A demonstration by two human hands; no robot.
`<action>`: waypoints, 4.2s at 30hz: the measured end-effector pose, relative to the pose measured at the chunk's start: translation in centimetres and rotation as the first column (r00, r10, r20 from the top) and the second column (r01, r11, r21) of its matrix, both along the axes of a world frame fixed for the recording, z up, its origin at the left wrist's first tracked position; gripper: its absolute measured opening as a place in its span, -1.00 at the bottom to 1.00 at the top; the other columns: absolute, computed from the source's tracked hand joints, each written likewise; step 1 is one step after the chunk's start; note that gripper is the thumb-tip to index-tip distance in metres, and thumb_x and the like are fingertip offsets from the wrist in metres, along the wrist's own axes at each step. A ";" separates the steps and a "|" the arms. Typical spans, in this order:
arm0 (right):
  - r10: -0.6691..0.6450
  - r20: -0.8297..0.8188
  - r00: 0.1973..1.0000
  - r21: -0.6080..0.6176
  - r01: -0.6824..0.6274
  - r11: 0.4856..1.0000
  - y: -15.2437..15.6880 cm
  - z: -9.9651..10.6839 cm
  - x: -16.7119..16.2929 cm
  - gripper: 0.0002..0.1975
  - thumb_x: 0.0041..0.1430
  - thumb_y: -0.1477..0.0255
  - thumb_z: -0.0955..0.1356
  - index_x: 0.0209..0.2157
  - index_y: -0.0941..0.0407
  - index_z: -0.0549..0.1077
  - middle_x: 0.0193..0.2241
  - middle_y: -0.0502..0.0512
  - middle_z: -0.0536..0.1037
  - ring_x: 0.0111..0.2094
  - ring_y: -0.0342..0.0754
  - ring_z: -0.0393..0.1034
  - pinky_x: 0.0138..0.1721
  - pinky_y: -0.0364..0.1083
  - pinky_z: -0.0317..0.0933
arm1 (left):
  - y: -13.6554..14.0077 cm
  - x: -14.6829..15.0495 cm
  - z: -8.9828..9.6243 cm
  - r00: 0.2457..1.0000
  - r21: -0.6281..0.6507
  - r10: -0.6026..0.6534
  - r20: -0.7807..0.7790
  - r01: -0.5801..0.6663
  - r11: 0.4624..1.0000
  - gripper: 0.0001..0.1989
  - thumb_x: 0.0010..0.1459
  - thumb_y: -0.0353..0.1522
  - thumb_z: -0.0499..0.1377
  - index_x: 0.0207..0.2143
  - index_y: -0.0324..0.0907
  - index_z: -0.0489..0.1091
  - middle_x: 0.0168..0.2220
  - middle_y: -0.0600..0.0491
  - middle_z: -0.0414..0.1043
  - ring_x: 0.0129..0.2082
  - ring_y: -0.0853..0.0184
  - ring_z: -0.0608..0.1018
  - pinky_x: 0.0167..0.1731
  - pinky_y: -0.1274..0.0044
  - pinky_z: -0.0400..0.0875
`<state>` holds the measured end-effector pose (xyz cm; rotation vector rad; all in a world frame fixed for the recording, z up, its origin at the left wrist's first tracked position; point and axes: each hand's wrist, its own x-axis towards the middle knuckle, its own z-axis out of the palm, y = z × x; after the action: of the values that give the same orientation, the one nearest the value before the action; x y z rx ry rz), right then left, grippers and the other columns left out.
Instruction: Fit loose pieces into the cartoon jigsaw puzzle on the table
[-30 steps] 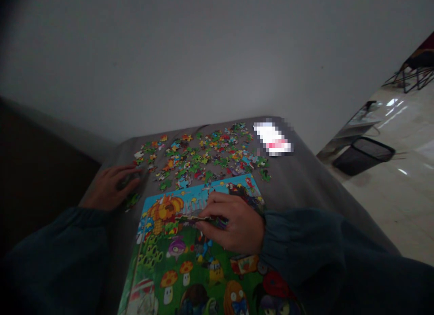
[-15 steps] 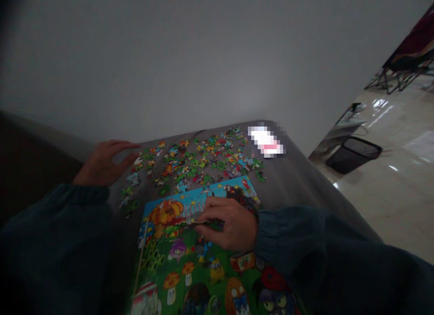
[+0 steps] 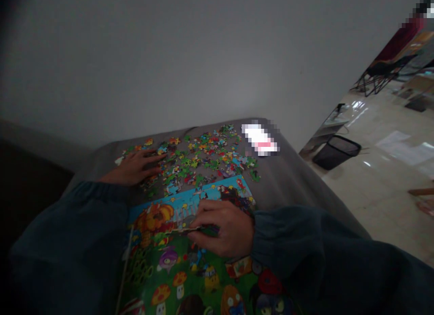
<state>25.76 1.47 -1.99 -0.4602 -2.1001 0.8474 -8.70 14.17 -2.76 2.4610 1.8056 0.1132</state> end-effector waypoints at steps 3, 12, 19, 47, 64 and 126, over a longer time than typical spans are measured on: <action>0.000 -0.006 1.000 -0.010 0.000 1.000 0.0 0.1 0.1 -0.90 0.26 0.44 0.42 -0.31 0.16 0.60 -0.43 0.05 0.51 -0.44 -0.16 0.41 -0.39 -0.16 0.31 | 0.1 -0.9 0.4 0.999 -0.025 -0.043 0.022 0.044 0.999 -0.36 0.15 0.01 0.27 0.25 0.05 0.39 0.31 -0.10 0.30 0.31 -0.13 0.31 0.29 0.09 0.12; 0.016 -0.009 1.000 -0.014 -0.016 1.000 0.1 0.4 0.2 -0.90 0.26 0.46 0.42 -0.30 0.19 0.61 -0.44 0.06 0.51 -0.45 -0.17 0.40 -0.40 -0.17 0.29 | 0.8 -1.1 0.5 0.994 0.024 -0.078 0.077 0.076 0.997 -0.46 0.06 0.10 0.27 -0.13 -0.11 0.58 0.14 -0.12 0.47 0.15 -0.05 0.46 0.19 0.17 0.26; 0.008 -0.019 1.000 0.001 -0.008 1.000 0.0 0.5 0.2 -0.90 0.25 0.47 0.43 -0.31 0.21 0.61 -0.44 0.07 0.52 -0.45 -0.17 0.42 -0.39 -0.18 0.29 | 1.1 -0.5 -0.1 0.998 0.113 -0.023 0.067 0.015 0.993 -0.43 0.16 0.13 0.17 -0.20 -0.18 0.59 0.07 -0.17 0.50 0.07 -0.04 0.48 0.15 0.18 0.29; -0.067 0.033 0.997 -0.112 0.071 0.991 0.6 1.2 0.4 -0.86 0.26 0.44 0.42 -0.40 0.15 0.55 -0.48 -0.01 0.45 -0.52 -0.20 0.29 -0.48 -0.18 0.20 | -0.6 0.9 4.0 0.958 -0.049 0.174 0.229 -0.167 0.985 -0.53 0.29 -0.02 0.04 -0.10 -0.17 0.50 -0.44 0.06 0.55 -0.48 0.28 0.50 -0.51 0.50 0.26; -0.011 0.017 1.000 -0.089 0.012 0.996 0.4 1.0 0.6 -0.89 0.24 0.45 0.42 -0.34 0.17 0.60 -0.44 0.04 0.48 -0.46 -0.16 0.39 -0.40 -0.16 0.26 | -0.5 1.7 3.0 0.977 -0.136 0.155 0.149 -0.135 0.981 -0.51 0.21 -0.01 0.04 -0.28 -0.10 0.66 -0.43 0.00 0.62 -0.47 0.21 0.54 -0.46 0.45 0.28; -0.420 0.025 0.907 -0.317 0.405 0.857 2.0 2.2 0.8 -0.75 0.17 0.37 0.41 -0.56 0.10 0.39 -0.59 -0.11 0.25 -0.56 -0.20 0.13 -0.51 -0.14 0.02 | -7.3 14.0 6.8 0.678 -0.345 0.034 0.734 0.330 0.879 -0.69 0.06 -0.09 0.33 -0.47 -0.15 0.54 -0.52 0.12 0.51 -0.49 0.38 0.48 -0.46 0.58 0.33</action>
<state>26.53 3.48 0.20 -1.0143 -1.7291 0.9236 5.30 6.86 4.07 1.8172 1.1023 0.5122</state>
